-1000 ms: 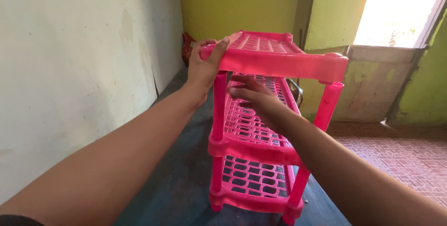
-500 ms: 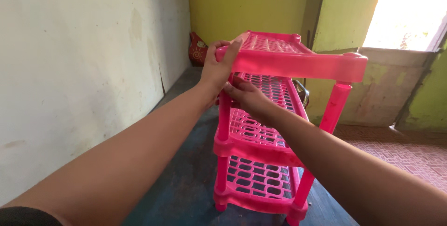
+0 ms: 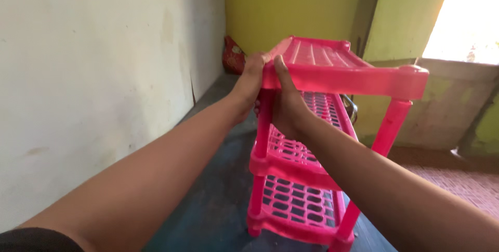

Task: The person assembles a pink plastic three-tier shelf by inserting vertical support poles into the bottom shelf and then attaching the middle and top shelves, aligning and pressing each layer into place.

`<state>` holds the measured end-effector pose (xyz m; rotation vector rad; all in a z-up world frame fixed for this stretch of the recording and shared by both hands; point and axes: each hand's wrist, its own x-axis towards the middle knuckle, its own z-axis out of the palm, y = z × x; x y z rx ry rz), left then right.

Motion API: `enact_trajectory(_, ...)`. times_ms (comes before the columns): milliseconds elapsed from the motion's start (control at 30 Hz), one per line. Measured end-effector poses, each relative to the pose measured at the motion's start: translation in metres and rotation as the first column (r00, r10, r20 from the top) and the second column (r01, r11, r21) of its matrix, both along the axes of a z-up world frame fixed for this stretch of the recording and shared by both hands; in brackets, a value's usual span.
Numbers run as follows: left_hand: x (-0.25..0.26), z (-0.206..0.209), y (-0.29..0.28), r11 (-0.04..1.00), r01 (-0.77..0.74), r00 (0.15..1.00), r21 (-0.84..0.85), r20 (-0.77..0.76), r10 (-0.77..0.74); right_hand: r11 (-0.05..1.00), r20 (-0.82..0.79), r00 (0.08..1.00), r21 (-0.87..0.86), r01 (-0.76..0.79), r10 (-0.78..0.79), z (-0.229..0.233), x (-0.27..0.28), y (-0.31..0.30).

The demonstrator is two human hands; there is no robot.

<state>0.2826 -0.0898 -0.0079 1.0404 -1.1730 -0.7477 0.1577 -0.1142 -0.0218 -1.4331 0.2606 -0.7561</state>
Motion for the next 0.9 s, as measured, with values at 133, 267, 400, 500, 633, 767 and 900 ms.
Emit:
enact_trajectory(133, -0.002, -0.002, 0.004, 1.0, -0.02, 0.999, 0.014, -0.025, 0.02, 1.0, -0.003, 1.0, 0.007, -0.001, 0.001, 0.004, 0.002, 0.006)
enact_trajectory(267, -0.004, -0.008, 0.007, 0.971, 0.052, 0.981, 0.233, -0.195, -0.005, 0.997, -0.032, 0.999, 0.056, 0.046, -0.044, 0.002, 0.008, 0.003)
enact_trajectory(400, -0.006, -0.012, 0.006, 0.918, 0.074, 0.97, 0.389, -0.243, 0.025, 0.969, -0.006, 0.974, 0.099, 0.227, -0.227, -0.004, 0.019, 0.002)
enact_trajectory(500, -0.008, -0.014, 0.004, 0.952, 0.098, 0.961, 0.291, -0.277, -0.015, 0.937, 0.07, 0.945, 0.171, 0.304, -0.319, -0.007, 0.029, 0.006)
enact_trajectory(633, -0.012, -0.016, 0.0, 0.979, 0.104, 0.951, 0.175, -0.306, -0.047, 0.907, 0.152, 0.911, 0.247, 0.341, -0.383, -0.005, 0.031, 0.011)
enact_trajectory(767, -0.007, -0.017, 0.008, 0.962, 0.109, 0.961, 0.249, -0.273, -0.038, 0.941, 0.071, 0.947, 0.154, 0.301, -0.315, -0.007, 0.022, 0.014)
enact_trajectory(900, 0.001, -0.016, 0.025, 0.894, 0.275, 0.935, 0.355, -0.316, -0.162, 0.925, -0.04, 0.935, 0.142, 0.354, -0.352, -0.014, 0.016, 0.017)
